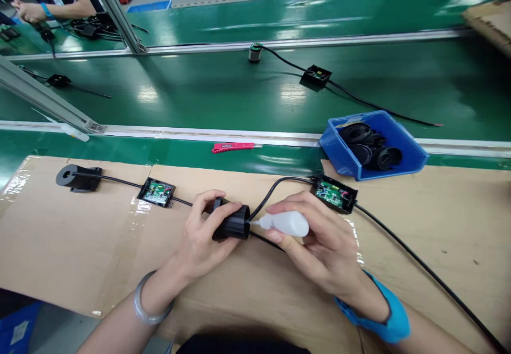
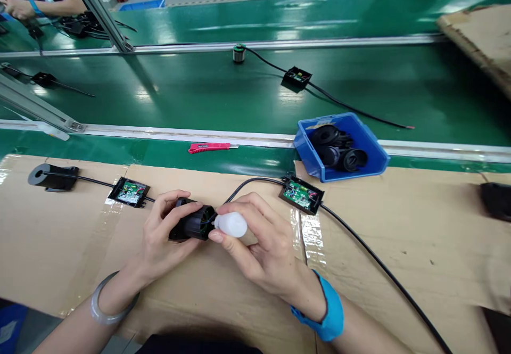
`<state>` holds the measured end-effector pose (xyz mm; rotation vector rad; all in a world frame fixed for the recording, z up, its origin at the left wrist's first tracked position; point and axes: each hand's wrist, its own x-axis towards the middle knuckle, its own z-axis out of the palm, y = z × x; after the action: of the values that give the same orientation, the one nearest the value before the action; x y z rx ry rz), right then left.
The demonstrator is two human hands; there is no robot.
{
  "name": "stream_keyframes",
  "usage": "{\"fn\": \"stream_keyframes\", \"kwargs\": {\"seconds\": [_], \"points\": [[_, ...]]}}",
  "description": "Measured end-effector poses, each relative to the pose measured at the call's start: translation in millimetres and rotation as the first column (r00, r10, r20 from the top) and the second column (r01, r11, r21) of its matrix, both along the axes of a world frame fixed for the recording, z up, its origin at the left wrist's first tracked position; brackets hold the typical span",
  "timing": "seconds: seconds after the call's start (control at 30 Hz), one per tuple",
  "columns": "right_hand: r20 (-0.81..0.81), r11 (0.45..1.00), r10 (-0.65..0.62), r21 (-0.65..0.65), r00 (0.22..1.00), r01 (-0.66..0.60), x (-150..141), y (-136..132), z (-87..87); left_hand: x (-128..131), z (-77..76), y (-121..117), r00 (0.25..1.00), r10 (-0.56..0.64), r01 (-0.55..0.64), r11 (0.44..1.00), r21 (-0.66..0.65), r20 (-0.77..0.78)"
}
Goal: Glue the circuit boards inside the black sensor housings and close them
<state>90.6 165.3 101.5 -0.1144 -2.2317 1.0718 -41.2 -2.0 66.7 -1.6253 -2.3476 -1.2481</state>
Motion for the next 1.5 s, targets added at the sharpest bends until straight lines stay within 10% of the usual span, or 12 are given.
{"fn": "stream_keyframes", "kwargs": {"seconds": [1.5], "points": [[-0.023,1.0,0.007,-0.029,1.0,-0.008,1.1,-3.1,3.5,-1.1,0.9,-0.2,1.0,0.01,-0.01,1.0,-0.021,-0.016]]}}
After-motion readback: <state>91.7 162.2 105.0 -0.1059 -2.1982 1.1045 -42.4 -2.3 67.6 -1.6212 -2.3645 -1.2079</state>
